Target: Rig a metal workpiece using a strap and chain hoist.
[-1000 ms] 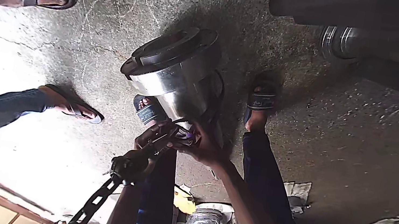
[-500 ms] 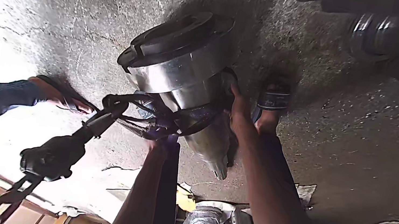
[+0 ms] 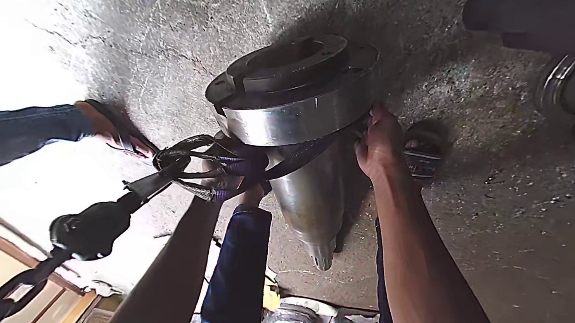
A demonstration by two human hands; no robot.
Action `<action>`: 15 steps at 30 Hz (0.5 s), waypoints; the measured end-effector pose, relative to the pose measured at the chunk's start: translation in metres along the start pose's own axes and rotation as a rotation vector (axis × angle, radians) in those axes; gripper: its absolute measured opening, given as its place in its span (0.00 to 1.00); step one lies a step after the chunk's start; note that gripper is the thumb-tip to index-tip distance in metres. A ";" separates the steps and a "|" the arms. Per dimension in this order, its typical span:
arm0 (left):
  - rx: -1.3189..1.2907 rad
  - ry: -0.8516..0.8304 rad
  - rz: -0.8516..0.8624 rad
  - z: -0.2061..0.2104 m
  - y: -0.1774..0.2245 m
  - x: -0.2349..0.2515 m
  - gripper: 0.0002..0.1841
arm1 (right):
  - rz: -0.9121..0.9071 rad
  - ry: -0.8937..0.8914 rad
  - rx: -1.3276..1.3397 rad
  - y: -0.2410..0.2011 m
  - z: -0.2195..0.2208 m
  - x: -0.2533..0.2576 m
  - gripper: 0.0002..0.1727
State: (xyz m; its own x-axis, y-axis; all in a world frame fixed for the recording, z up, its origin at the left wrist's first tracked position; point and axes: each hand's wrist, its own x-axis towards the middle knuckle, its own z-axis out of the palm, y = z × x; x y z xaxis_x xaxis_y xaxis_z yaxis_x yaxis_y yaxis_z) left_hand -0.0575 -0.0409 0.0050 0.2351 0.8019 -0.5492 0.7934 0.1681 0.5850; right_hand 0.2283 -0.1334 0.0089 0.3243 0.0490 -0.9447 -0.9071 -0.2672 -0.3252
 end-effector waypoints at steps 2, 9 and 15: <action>-0.407 -0.261 -0.297 -0.026 0.026 0.012 0.19 | -0.106 -0.040 -0.322 0.002 0.003 -0.013 0.25; 0.700 -0.470 -0.225 -0.023 0.085 0.008 0.21 | -0.312 -0.033 -0.424 0.017 0.013 -0.009 0.23; 0.729 -0.507 -0.180 -0.026 0.085 0.017 0.22 | -0.407 0.364 -0.491 0.031 0.028 -0.007 0.22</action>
State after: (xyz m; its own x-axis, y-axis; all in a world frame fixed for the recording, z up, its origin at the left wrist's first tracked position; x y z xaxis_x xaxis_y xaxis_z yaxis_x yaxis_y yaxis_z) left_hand -0.0010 0.0018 0.0608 0.1549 0.4207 -0.8939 0.9603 -0.2765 0.0362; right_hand 0.1899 -0.1148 0.0045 0.7557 -0.0639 -0.6517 -0.4992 -0.7003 -0.5102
